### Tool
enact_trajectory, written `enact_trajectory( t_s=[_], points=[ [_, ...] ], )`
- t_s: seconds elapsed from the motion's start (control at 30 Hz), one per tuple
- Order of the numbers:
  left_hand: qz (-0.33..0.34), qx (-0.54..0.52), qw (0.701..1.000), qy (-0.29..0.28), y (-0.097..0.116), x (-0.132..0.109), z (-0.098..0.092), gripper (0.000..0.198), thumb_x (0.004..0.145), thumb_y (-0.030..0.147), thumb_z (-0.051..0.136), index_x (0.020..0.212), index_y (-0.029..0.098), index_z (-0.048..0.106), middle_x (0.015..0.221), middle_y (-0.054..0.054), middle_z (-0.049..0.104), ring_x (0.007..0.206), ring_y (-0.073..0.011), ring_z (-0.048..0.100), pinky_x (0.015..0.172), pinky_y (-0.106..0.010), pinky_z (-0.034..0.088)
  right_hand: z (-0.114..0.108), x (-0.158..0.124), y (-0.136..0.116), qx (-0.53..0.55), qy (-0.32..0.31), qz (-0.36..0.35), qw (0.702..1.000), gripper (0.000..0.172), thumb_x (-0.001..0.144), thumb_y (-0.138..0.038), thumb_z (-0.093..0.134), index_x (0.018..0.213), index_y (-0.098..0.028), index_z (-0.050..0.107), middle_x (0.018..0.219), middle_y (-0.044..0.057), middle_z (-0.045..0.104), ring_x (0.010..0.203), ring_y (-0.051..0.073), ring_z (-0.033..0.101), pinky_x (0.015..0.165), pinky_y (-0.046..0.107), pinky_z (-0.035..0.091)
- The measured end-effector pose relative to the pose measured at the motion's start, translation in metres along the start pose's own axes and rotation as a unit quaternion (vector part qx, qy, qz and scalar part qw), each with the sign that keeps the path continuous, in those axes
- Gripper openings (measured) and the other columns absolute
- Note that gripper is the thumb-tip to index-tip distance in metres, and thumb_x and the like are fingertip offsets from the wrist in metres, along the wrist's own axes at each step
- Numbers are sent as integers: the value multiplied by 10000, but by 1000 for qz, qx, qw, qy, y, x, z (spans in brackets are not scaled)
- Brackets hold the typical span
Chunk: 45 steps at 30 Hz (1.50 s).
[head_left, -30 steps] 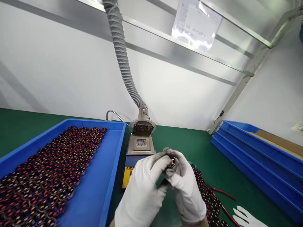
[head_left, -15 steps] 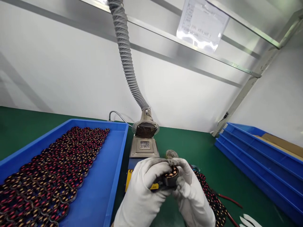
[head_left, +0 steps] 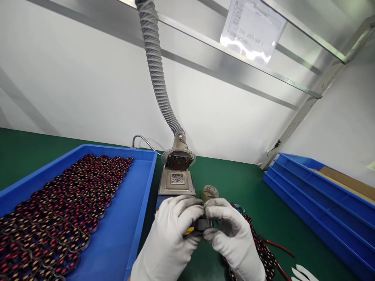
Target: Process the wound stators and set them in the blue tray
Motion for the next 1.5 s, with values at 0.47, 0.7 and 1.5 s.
enact_trajectory(
  t_s=[0.47,0.7,1.5],
  points=[
    [6,68,996,51,7,0,1,177,802,34,498,934,136,556,974,-65,620,984,-207,507,848,-355,353,17,5,2,286,150,121,939,308,614,-315,764,901,-240,680,945,27,681,913,198,613,922,357,442],
    [-34,-24,999,-5,4,-4,2,296,857,114,466,1139,201,481,1046,-56,590,900,-208,526,762,-350,429,28,2,-3,381,69,212,897,291,638,-270,751,923,-259,696,957,36,704,812,172,655,815,302,510],
    [-257,-175,945,101,1,0,-17,157,798,146,503,794,275,592,843,39,624,787,-134,591,702,-214,492,32,-3,6,448,31,257,856,305,665,-282,742,951,-197,681,862,60,716,690,156,674,612,241,551]
  ],
)
Point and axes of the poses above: each hand's wrist, its own x-axis towards the middle knuckle, its own z-axis out of the palm, y = z × x, the point moved 1 cm from there along x, towards the middle knuckle
